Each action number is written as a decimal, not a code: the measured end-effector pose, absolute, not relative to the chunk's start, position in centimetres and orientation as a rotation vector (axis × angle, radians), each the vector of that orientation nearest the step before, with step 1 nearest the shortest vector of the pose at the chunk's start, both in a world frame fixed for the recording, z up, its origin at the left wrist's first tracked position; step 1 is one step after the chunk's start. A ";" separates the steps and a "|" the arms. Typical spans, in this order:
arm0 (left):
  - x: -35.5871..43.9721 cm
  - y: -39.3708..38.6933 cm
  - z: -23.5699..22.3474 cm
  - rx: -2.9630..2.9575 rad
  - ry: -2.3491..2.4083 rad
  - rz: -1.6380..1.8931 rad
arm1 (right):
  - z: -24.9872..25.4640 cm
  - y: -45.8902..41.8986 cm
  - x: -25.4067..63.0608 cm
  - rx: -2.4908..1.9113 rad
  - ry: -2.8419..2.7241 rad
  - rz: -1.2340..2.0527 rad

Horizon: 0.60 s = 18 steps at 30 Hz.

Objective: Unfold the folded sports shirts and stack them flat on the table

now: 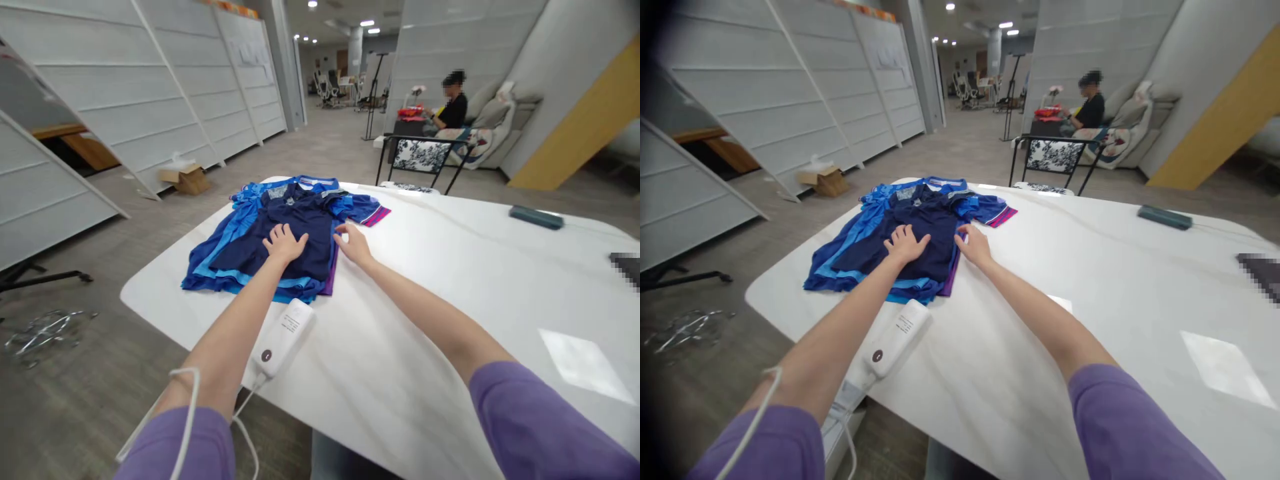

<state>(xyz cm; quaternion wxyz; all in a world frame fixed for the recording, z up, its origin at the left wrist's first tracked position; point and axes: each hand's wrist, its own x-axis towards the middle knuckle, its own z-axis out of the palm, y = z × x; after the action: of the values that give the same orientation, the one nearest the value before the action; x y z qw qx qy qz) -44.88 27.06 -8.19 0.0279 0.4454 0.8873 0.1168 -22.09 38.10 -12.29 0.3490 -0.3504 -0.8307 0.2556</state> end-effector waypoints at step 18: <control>-14.8 16.4 -3.3 1.571 2.474 -0.136 | -9.8 25.3 55.9 -1.879 -1.651 0.115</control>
<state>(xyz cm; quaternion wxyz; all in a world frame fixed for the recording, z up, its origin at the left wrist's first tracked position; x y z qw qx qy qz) -14.80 16.42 -3.32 0.1039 0.5325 0.8387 -0.0462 55.91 25.34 -9.83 0.3136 -0.7127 -0.6260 0.0436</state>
